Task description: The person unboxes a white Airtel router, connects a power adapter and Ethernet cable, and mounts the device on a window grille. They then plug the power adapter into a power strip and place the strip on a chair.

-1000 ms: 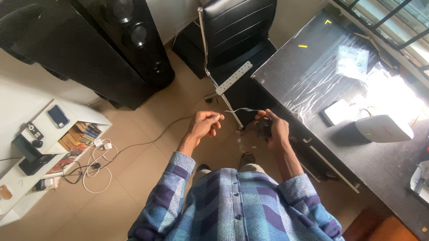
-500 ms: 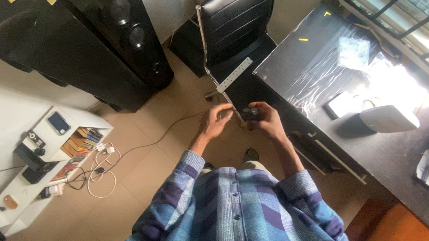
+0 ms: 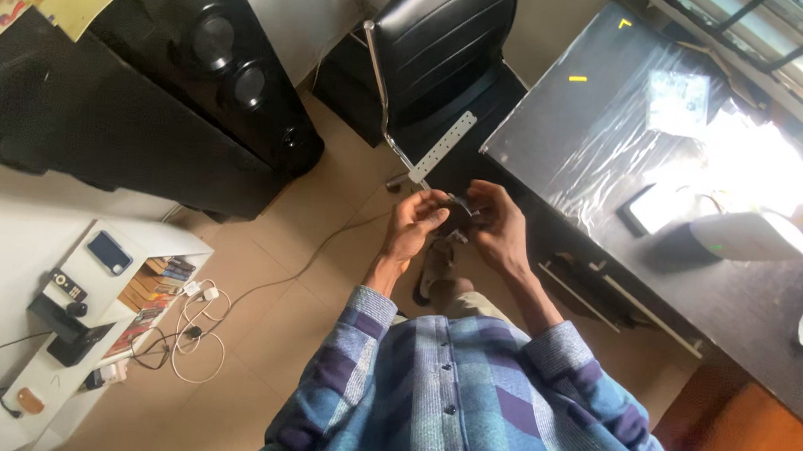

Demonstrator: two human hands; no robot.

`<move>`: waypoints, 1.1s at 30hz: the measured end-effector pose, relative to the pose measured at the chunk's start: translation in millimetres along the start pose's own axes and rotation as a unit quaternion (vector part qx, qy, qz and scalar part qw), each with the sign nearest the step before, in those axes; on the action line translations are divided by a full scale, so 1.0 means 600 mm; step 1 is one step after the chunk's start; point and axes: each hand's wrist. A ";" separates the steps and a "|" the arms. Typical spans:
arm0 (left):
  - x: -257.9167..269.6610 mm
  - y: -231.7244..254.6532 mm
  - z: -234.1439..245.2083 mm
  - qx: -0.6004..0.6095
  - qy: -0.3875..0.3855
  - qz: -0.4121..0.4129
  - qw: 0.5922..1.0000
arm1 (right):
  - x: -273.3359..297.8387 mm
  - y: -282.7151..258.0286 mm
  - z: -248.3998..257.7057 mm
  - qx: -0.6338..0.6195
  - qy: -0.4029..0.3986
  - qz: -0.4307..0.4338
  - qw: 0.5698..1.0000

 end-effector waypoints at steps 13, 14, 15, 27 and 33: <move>-0.206 0.068 0.040 -0.117 0.027 -0.016 0.993 | -0.210 0.085 0.117 -0.329 -0.052 -0.095 0.938; -0.221 0.061 0.041 -0.093 0.024 -0.001 0.995 | -0.215 0.092 0.123 -0.347 -0.032 -0.114 0.930; -0.236 0.054 0.042 -0.069 0.021 0.014 0.997 | -0.221 0.100 0.128 -0.347 -0.011 -0.115 0.931; -0.332 0.018 0.042 -0.075 0.003 0.185 0.980 | -0.289 0.152 0.137 -0.280 0.110 -0.242 0.922; -0.427 -0.087 0.140 -0.052 -0.041 0.227 0.972 | -0.366 0.199 0.137 -0.076 0.174 -0.280 0.941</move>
Point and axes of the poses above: each hand's wrist, its own x-axis away from the middle knuckle, its own z-axis out of the back of the hand, y = z × x, and after that the axes turned 15 degrees about -y, right-handed
